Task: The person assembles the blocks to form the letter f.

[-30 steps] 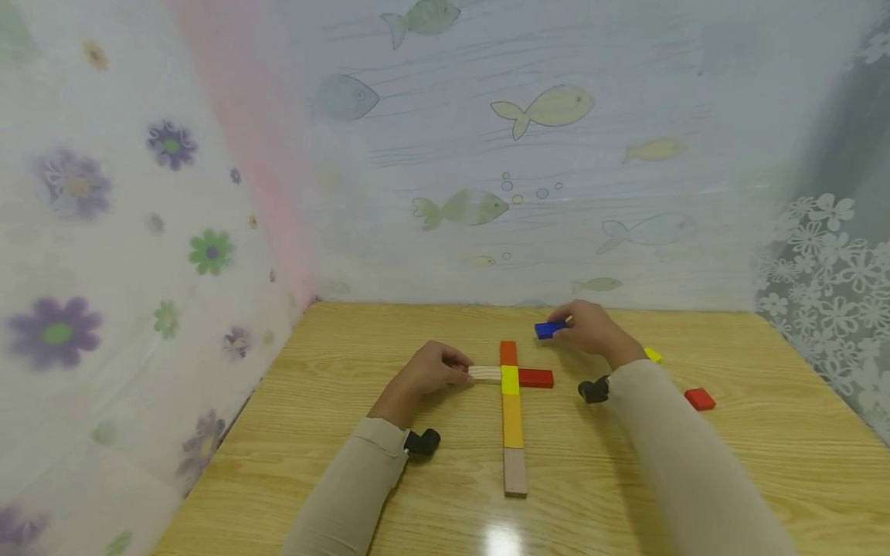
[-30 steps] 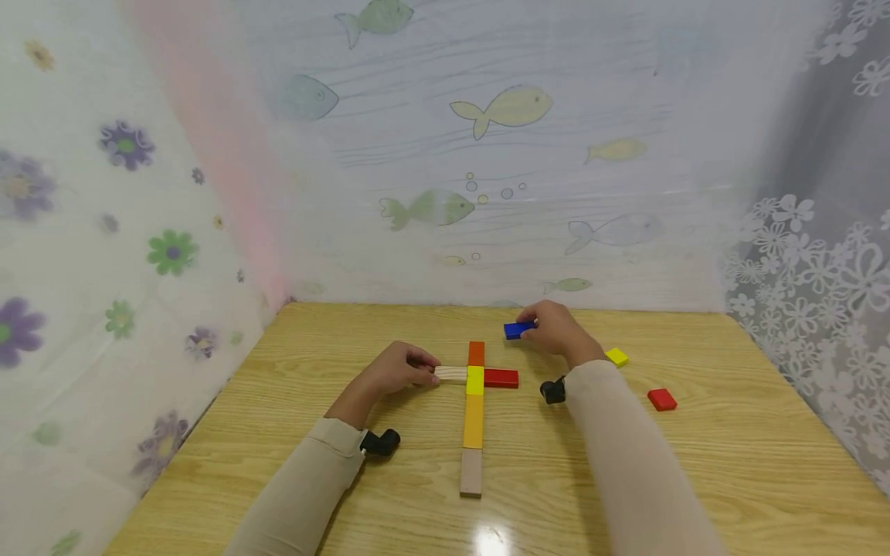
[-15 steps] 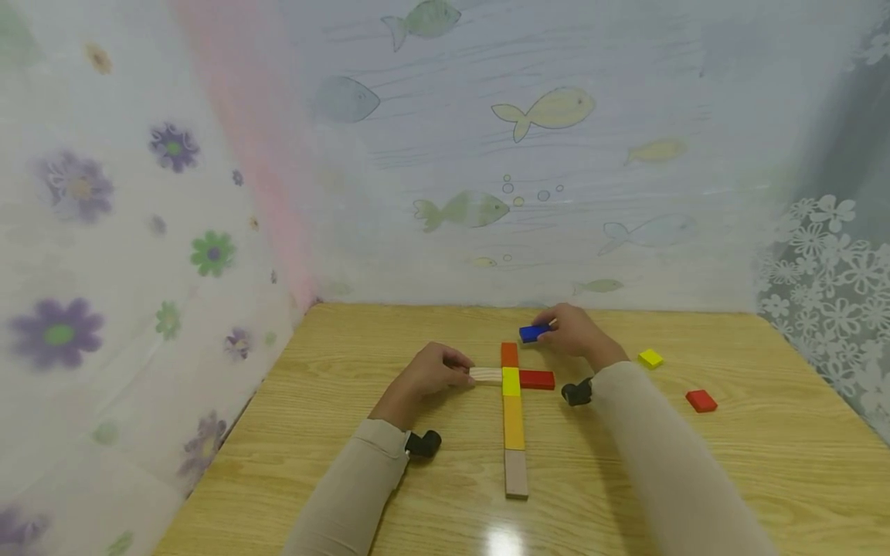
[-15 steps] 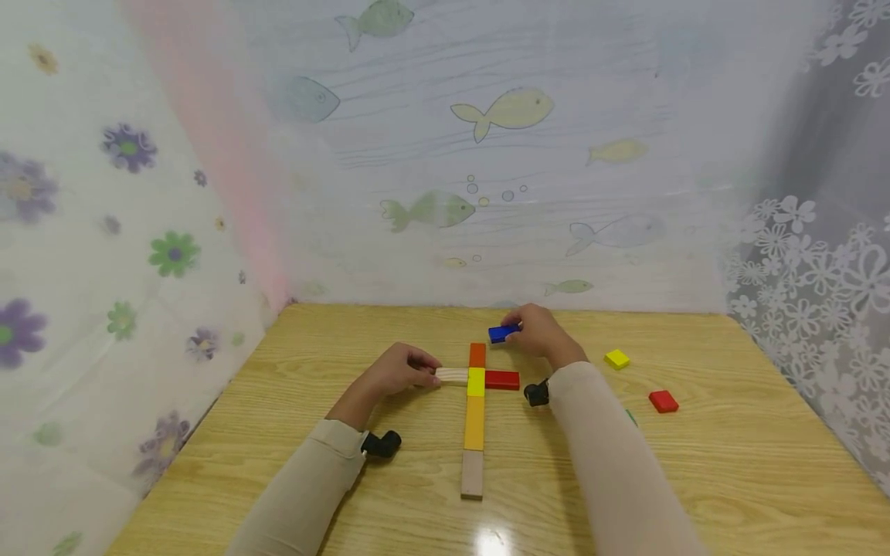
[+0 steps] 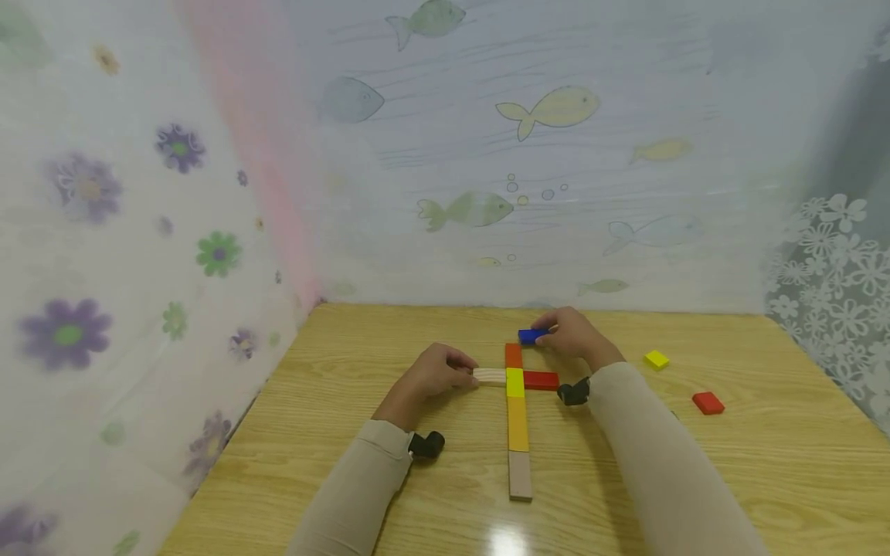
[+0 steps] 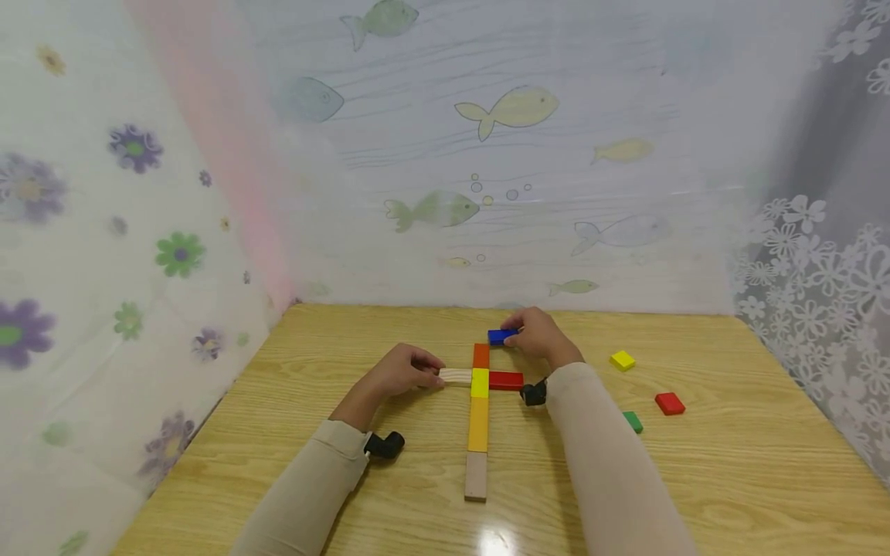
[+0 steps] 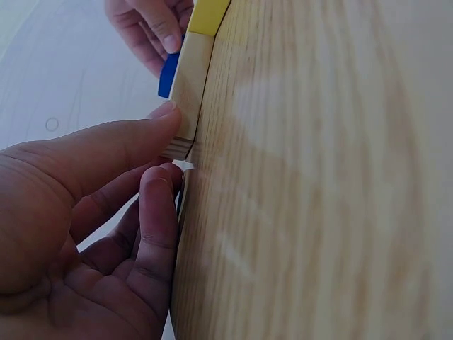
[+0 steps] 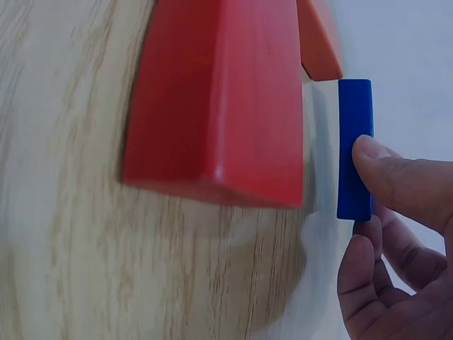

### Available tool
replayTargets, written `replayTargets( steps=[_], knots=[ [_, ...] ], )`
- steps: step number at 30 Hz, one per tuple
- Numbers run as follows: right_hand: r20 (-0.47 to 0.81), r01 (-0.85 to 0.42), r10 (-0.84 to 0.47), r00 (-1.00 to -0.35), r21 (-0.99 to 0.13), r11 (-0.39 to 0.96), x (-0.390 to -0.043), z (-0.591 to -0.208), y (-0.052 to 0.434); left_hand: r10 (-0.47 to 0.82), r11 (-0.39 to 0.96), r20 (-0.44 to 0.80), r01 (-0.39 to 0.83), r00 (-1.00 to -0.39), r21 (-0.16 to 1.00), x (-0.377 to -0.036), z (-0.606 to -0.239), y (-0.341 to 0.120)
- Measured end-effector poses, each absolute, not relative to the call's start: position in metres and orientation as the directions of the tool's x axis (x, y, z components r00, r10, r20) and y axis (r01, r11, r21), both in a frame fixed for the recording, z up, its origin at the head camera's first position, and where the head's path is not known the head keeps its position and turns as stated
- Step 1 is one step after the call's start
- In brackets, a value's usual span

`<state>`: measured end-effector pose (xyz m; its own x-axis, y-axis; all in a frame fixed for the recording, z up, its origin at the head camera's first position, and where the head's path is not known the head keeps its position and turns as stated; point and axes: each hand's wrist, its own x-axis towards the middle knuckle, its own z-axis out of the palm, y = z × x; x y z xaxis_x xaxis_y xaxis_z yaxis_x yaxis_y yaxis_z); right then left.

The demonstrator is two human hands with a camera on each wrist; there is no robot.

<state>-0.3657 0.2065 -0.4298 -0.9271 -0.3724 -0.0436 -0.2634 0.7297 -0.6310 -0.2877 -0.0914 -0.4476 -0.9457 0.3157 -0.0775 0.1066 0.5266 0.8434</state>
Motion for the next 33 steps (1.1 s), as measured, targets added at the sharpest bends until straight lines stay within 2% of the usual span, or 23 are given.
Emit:
replayTargets(
  steps=[22, 33],
  knots=[
    [-0.030, -0.255, -0.347, -0.937, -0.620, 0.742, -0.367, -0.429, 0.190, 0.325, 0.520, -0.087, 0.101, -0.942, 0.848, -0.287, -0.448, -0.091],
    [-0.025, -0.293, -0.369, -0.929, -0.560, 0.775, -0.369, -0.433, 0.192, 0.320, 0.512, -0.093, 0.089, -0.943, 0.854, -0.288, -0.449, -0.090]
  ],
)
